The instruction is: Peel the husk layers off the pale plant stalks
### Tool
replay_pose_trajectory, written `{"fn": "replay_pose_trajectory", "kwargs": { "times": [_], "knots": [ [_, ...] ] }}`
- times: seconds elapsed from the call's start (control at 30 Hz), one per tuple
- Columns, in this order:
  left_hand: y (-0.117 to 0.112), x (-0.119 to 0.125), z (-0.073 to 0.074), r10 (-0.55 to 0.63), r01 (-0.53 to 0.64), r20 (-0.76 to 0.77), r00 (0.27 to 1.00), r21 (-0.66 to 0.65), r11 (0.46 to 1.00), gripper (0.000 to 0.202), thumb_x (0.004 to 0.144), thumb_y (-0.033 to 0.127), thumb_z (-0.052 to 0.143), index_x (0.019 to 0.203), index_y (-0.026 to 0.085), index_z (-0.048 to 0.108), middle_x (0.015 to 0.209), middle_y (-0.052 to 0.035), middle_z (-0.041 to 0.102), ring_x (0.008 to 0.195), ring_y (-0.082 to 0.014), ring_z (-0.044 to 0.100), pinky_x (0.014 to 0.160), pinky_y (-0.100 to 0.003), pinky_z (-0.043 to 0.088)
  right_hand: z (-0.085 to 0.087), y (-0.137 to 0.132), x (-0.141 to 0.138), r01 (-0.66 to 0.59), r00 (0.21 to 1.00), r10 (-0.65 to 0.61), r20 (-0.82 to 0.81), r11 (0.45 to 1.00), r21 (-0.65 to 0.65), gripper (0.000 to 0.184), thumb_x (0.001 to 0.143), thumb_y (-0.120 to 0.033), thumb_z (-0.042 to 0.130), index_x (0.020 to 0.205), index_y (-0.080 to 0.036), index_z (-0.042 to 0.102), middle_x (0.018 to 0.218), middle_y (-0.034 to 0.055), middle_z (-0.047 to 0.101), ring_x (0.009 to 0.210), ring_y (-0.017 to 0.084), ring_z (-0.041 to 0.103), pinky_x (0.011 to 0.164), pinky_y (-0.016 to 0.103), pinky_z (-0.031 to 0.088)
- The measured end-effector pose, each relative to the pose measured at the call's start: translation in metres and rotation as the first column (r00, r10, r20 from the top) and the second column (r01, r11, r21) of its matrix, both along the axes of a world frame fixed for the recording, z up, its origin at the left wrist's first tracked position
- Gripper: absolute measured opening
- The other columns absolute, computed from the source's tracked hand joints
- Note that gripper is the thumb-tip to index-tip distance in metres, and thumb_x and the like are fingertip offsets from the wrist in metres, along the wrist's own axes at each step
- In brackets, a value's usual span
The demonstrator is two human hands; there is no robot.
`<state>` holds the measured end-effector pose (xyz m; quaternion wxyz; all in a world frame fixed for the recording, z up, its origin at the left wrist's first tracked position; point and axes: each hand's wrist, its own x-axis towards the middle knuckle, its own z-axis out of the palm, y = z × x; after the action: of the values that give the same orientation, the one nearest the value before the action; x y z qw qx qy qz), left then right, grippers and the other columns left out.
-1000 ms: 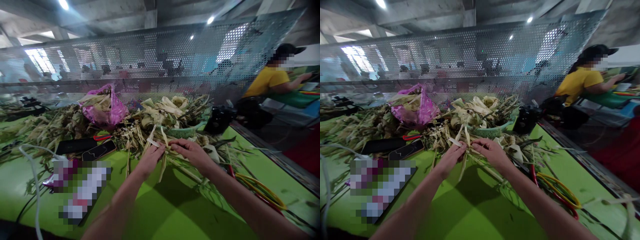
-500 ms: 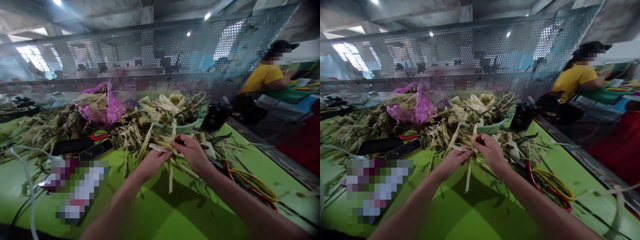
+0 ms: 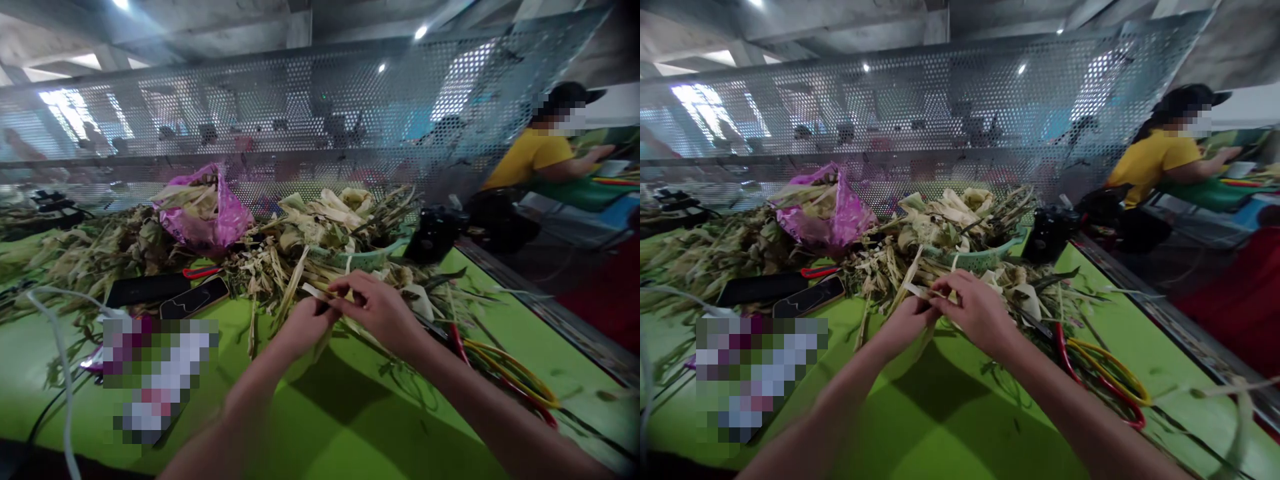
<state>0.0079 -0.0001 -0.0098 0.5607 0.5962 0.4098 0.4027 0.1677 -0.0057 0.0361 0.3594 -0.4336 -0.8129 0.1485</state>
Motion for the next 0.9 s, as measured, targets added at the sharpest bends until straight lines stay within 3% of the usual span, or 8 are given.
{"fn": "replay_pose_trajectory", "kwargs": {
  "times": [0.1,0.27,0.53,0.63,0.73,0.8,0.9],
  "knots": [
    [-0.003,0.004,-0.006,-0.022,0.023,-0.068,0.997,0.019,1.000,0.024,0.075,0.035,0.062,0.077,0.011,0.064,0.065,-0.0007,0.055,0.063,-0.0127,0.044,0.064,-0.026,0.036,-0.002,-0.003,-0.006,-0.063,0.998,0.063,0.030,0.998,-0.020,0.004,0.082,-0.018,0.060,0.085,-0.020,0.063,0.086,0.0037,0.062,0.084,0.018,0.056,0.073,0.028,0.041],
    [-0.010,0.009,-0.005,-0.077,0.077,-0.016,0.997,0.002,0.997,0.034,0.077,0.043,0.059,0.087,0.011,0.067,0.078,-0.0049,0.063,0.073,-0.0163,0.050,0.068,-0.027,0.037,-0.009,0.001,-0.006,-0.019,0.998,0.017,-0.054,1.000,-0.023,0.009,0.083,-0.014,0.056,0.075,-0.019,0.056,0.079,0.0013,0.057,0.075,0.015,0.054,0.067,0.026,0.038],
    [-0.015,0.013,-0.003,-0.129,0.131,0.040,0.991,-0.043,0.990,0.030,0.073,0.039,0.066,0.086,0.012,0.069,0.072,-0.0025,0.062,0.073,-0.0161,0.050,0.073,-0.028,0.037,-0.010,-0.002,-0.011,0.043,0.991,-0.042,-0.124,0.999,0.005,0.011,0.082,-0.016,0.058,0.072,-0.019,0.055,0.073,0.0003,0.056,0.072,0.016,0.051,0.068,0.028,0.037],
    [-0.013,0.011,-0.001,-0.050,0.068,0.142,0.989,-0.124,0.990,0.033,0.069,0.042,0.070,0.086,0.014,0.071,0.072,-0.0029,0.063,0.073,-0.0154,0.051,0.073,-0.027,0.038,-0.002,-0.002,-0.010,0.032,0.986,-0.027,-0.163,0.999,0.027,0.005,0.084,-0.021,0.057,0.080,-0.019,0.059,0.080,0.0028,0.058,0.074,0.017,0.053,0.069,0.028,0.040],
    [-0.009,0.005,0.002,0.141,-0.071,0.322,0.936,-0.219,0.973,0.034,0.072,0.047,0.067,0.087,0.017,0.072,0.075,-0.0038,0.066,0.074,-0.0150,0.055,0.074,-0.025,0.041,0.003,0.000,-0.005,0.079,0.972,-0.062,-0.225,0.995,0.066,0.015,0.085,-0.030,0.058,0.096,-0.021,0.060,0.097,0.0062,0.059,0.080,0.018,0.054,0.073,0.030,0.042],
    [-0.006,0.002,0.004,0.219,-0.111,0.443,0.869,-0.256,0.960,0.032,0.073,0.045,0.066,0.089,0.018,0.072,0.079,-0.0044,0.068,0.078,-0.0151,0.058,0.077,-0.025,0.042,0.002,0.003,-0.001,0.064,0.972,-0.070,-0.226,0.997,-0.031,0.020,0.086,-0.037,0.056,0.097,-0.021,0.059,0.095,0.0058,0.060,0.081,0.019,0.055,0.074,0.030,0.043],
    [-0.002,-0.001,0.005,0.209,-0.085,0.522,0.827,-0.251,0.964,0.030,0.070,0.039,0.070,0.090,0.017,0.072,0.083,-0.0052,0.069,0.076,-0.0143,0.059,0.075,-0.025,0.043,-0.005,0.008,0.002,-0.026,0.978,-0.032,-0.204,0.961,-0.277,0.027,0.087,-0.044,0.052,0.091,-0.020,0.061,0.085,0.0034,0.063,0.078,0.018,0.055,0.070,0.028,0.042]
  ]
}}
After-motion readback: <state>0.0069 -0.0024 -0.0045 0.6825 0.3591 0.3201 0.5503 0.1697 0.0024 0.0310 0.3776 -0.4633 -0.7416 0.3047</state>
